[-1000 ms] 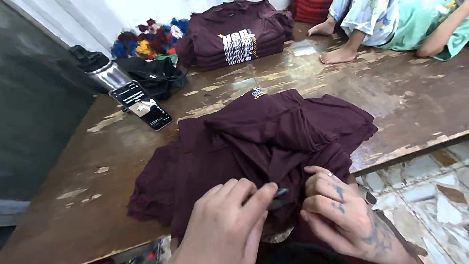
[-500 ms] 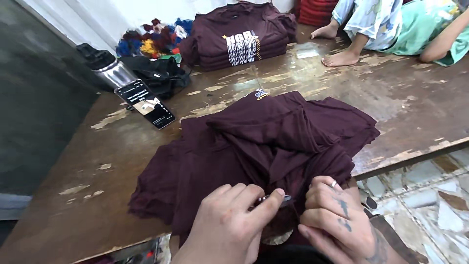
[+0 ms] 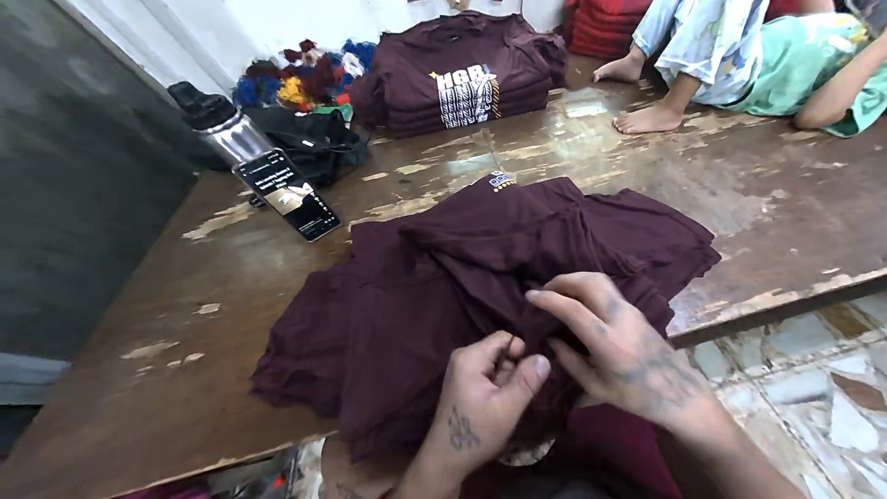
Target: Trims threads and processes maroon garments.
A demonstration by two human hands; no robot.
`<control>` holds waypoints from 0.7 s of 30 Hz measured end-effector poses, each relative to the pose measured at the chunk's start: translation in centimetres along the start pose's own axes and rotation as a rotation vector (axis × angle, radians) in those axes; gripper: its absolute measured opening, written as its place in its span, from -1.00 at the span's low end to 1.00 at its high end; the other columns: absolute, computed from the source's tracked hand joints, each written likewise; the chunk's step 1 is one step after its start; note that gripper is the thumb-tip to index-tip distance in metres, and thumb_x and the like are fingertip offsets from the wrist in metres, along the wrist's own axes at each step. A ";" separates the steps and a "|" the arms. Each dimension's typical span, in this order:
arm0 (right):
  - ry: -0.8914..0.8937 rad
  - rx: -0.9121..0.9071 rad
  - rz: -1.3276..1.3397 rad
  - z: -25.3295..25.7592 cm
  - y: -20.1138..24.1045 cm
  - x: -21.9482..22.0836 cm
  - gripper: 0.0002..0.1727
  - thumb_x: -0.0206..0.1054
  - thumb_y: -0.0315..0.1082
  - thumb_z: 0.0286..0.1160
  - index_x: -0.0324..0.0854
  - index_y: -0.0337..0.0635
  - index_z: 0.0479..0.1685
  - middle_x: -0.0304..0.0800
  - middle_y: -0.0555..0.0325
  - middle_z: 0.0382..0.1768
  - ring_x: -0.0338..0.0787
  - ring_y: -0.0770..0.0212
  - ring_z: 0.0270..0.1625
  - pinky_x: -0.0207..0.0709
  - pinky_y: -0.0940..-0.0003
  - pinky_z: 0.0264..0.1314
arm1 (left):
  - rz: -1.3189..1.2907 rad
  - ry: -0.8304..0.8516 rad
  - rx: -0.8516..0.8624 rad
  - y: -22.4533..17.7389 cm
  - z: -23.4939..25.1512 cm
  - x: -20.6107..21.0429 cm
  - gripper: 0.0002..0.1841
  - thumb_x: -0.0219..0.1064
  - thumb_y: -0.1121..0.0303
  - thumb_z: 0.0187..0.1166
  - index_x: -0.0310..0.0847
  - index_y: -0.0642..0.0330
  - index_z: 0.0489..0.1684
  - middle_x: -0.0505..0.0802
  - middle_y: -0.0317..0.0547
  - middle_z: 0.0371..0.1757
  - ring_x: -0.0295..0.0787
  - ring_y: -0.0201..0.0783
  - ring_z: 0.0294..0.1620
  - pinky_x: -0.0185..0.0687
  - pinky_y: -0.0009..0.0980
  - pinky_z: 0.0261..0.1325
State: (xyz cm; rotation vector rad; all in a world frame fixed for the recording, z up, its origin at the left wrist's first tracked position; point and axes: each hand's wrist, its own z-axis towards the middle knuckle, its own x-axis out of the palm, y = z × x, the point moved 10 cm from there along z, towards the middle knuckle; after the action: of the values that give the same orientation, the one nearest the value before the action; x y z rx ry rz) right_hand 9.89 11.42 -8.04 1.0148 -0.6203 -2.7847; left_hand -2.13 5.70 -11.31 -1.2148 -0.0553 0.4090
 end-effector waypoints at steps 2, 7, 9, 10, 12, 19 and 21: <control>-0.036 0.025 0.134 0.8 -1.3 0.8 -0.74 0.30 -0.51 0.38 0.79 -0.35 -0.01 0.86 -0.05 -0.36 0.80 0.21 -0.33 0.67 0.44 -0.15 | -0.305 0.099 0.179 -1.9 -0.4 0.6 -0.85 0.36 0.20 0.66 0.68 0.02 -0.23 0.72 -0.57 -0.44 0.57 -0.81 -0.44 0.48 -0.84 -0.38; -0.023 0.142 0.593 0.7 -3.4 0.1 -0.60 0.08 -0.42 0.70 0.49 -0.50 0.38 0.73 0.32 -0.42 0.59 0.75 -0.34 0.51 0.78 -0.15 | -0.249 -0.080 0.218 -2.9 0.9 -2.3 -0.86 0.33 0.13 0.67 0.74 -0.10 -0.23 0.73 -0.66 -0.43 0.55 -0.84 -0.47 0.43 -0.86 -0.44; -0.010 0.128 0.625 0.7 -3.3 0.2 -0.57 0.08 -0.37 0.71 0.45 -0.39 0.46 0.80 0.38 -0.32 0.66 0.75 -0.25 0.57 0.76 -0.08 | 0.015 -0.073 0.177 -2.9 1.2 -1.4 -0.70 0.28 0.10 0.70 0.71 0.12 -0.29 0.73 -0.49 -0.45 0.55 -0.79 -0.47 0.48 -0.80 -0.40; -0.004 0.119 0.631 0.6 -3.2 0.3 -0.57 0.10 -0.31 0.73 0.45 -0.27 0.50 0.82 0.42 -0.26 0.70 0.74 -0.20 0.60 0.74 -0.05 | 0.166 -0.039 0.178 -3.0 1.2 -0.5 -0.64 0.30 0.11 0.66 0.77 0.27 -0.28 0.79 -0.30 -0.43 0.63 -0.64 -0.46 0.58 -0.65 -0.39; 0.006 0.120 0.639 0.1 -3.3 0.6 -0.54 0.17 -0.15 0.73 0.45 0.08 0.58 0.84 0.54 -0.19 0.75 0.73 -0.18 0.67 0.74 -0.05 | 0.427 0.034 0.212 -2.7 0.7 1.7 -0.69 0.43 0.13 0.52 0.79 0.27 -0.28 0.86 -0.15 -0.39 0.76 -0.38 -0.46 0.71 -0.35 -0.41; 0.092 0.059 0.285 -0.8 -1.4 1.3 -0.65 0.22 -0.21 0.67 0.57 -0.01 0.36 0.71 0.35 -0.39 0.63 0.69 -0.35 0.53 0.80 -0.19 | 0.327 0.220 0.470 -6.3 -3.1 2.3 -0.88 0.39 0.54 0.45 0.77 0.38 -0.47 0.82 -0.03 -0.53 0.77 -0.26 -0.51 0.65 -0.42 -0.39; 0.143 -0.086 -0.008 0.6 -0.2 0.2 -0.71 0.21 -0.39 0.48 0.75 -0.21 0.07 0.90 0.06 -0.27 0.85 0.34 -0.23 0.72 0.47 -0.07 | 0.178 0.327 0.503 -7.6 -4.1 2.0 -0.74 0.33 0.46 0.56 0.72 0.44 -0.54 0.75 0.05 -0.62 0.70 -0.20 -0.57 0.58 -0.40 -0.44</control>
State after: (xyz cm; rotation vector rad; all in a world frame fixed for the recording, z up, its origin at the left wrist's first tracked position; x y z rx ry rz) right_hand 9.33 11.75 -7.85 1.1866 -0.4755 -2.6890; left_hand 2.88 0.56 -6.15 -0.7758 0.4180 0.3470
